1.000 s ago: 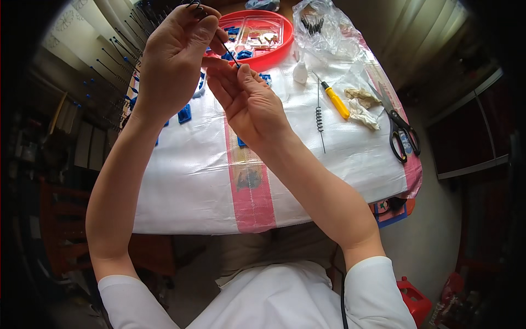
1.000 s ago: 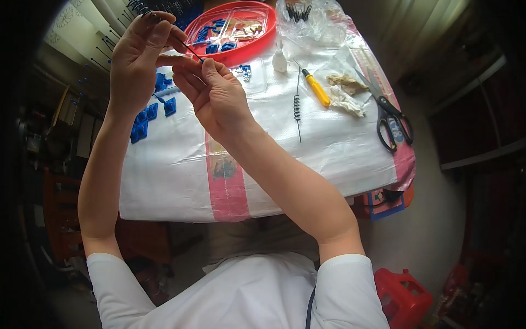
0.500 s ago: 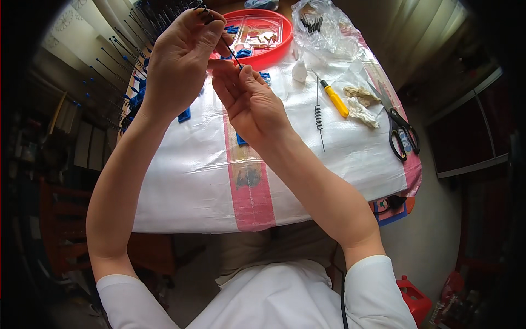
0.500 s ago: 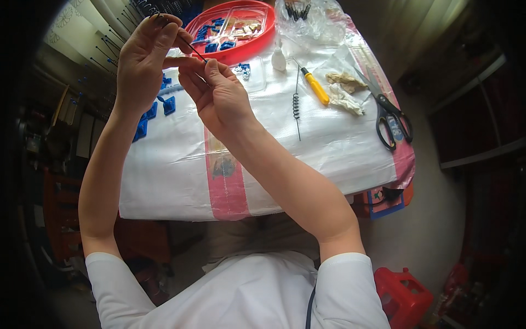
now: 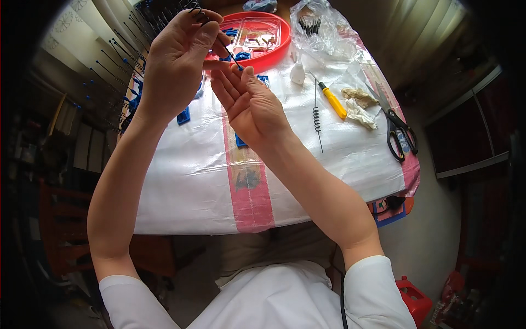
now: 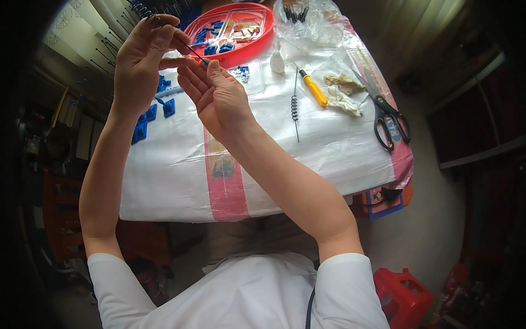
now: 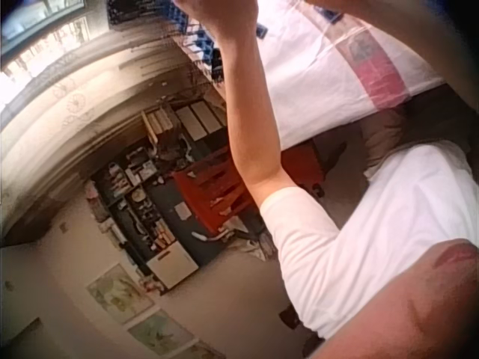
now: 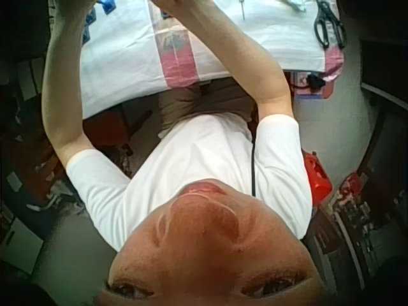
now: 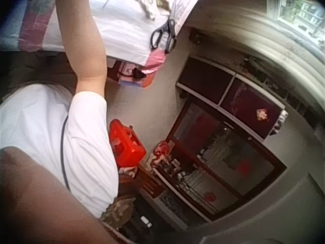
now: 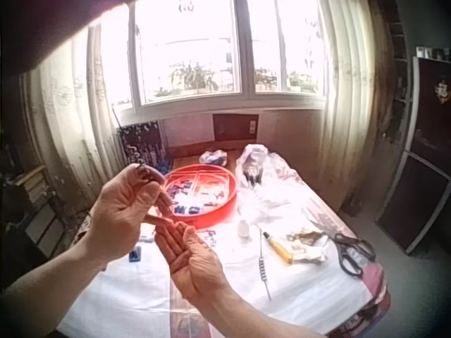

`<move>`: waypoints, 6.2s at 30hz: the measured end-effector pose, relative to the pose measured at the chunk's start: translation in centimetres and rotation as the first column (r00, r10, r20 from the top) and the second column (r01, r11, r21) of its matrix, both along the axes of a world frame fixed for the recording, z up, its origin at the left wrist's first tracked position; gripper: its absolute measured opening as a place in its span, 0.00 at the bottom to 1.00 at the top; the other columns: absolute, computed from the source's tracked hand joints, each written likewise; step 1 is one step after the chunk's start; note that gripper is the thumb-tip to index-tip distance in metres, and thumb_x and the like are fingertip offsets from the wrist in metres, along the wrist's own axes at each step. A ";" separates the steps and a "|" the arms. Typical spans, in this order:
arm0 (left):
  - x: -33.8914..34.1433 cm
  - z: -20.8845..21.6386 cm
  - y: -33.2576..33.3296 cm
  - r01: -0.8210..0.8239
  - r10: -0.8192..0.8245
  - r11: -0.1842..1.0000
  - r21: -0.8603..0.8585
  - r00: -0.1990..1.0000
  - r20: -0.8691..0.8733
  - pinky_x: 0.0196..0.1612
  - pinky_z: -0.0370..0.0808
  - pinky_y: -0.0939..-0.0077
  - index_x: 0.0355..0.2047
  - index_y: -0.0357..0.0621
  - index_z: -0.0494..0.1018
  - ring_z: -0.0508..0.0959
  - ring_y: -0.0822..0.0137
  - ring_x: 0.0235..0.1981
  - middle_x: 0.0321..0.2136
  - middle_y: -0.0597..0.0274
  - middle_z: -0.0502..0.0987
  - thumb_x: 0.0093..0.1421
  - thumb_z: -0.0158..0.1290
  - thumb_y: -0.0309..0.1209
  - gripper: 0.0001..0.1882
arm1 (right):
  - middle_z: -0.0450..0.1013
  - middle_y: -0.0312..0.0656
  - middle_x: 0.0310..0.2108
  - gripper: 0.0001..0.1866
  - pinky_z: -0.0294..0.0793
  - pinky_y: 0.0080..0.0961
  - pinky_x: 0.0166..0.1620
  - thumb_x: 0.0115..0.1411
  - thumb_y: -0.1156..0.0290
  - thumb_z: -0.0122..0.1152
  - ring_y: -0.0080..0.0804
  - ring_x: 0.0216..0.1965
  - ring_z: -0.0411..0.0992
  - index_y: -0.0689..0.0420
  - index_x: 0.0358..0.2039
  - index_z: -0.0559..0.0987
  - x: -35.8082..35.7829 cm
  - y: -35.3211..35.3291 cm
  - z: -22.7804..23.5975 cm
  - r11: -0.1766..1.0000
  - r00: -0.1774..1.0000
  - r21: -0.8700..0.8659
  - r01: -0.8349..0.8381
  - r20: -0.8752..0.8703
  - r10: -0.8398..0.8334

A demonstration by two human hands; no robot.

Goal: Manually assembling wire spring antennas by attaching components and sliding a spring onto a rod.

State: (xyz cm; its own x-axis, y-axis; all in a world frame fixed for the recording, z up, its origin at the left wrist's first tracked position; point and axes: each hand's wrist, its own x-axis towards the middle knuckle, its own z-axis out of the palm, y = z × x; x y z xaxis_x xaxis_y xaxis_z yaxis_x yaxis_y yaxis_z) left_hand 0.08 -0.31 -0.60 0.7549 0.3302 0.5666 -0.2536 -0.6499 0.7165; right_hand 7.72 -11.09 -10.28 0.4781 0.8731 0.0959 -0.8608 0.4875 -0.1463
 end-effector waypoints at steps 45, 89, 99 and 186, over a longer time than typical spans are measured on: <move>-2.9 -5.8 -6.7 0.156 -0.175 0.963 -0.220 0.982 -0.069 0.41 0.79 0.77 0.52 0.39 0.68 0.78 0.72 0.40 0.37 0.61 0.77 0.71 0.47 0.32 0.14 | 0.79 0.50 0.28 0.09 0.76 0.31 0.33 0.64 0.71 0.57 0.36 0.28 0.79 0.66 0.36 0.74 2.5 -12.0 1.3 0.615 0.069 -0.217 0.758 0.965 0.255; -2.8 -6.4 -6.0 0.142 -0.144 0.976 -0.163 0.990 -0.001 0.40 0.79 0.78 0.52 0.37 0.69 0.78 0.72 0.40 0.38 0.60 0.77 0.69 0.49 0.28 0.13 | 0.76 0.39 0.22 0.09 0.70 0.18 0.25 0.65 0.71 0.58 0.18 0.22 0.72 0.65 0.33 0.74 1.6 -11.8 0.9 0.625 0.238 -0.307 0.718 0.952 0.194; -2.5 -6.7 -5.9 0.157 -0.145 0.982 -0.106 0.983 0.112 0.36 0.81 0.74 0.50 0.40 0.70 0.81 0.70 0.37 0.36 0.60 0.79 0.67 0.47 0.20 0.12 | 0.76 0.41 0.26 0.09 0.73 0.19 0.27 0.66 0.72 0.56 0.19 0.24 0.73 0.66 0.36 0.74 2.3 -12.0 0.8 0.633 0.248 -0.295 0.716 0.955 0.165; -8.7 -11.5 1.0 0.057 0.061 0.926 -0.372 0.952 0.298 0.27 0.73 0.86 0.48 0.40 0.66 0.76 0.77 0.23 0.29 0.58 0.78 0.71 0.47 0.33 0.11 | 0.73 0.42 0.35 0.09 0.75 0.35 0.40 0.58 0.79 0.62 0.42 0.37 0.75 0.54 0.38 0.83 6.4 2.5 -2.0 0.981 -0.827 -0.028 0.194 0.533 0.179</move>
State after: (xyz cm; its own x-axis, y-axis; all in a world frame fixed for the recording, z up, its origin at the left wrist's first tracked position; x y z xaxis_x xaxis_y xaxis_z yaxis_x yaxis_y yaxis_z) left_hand -8.58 0.72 -12.14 0.5683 0.5629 0.6002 -0.4929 -0.3512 0.7960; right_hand 14.14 -8.60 -12.26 -0.2767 0.9493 0.1495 0.8836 0.3125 -0.3487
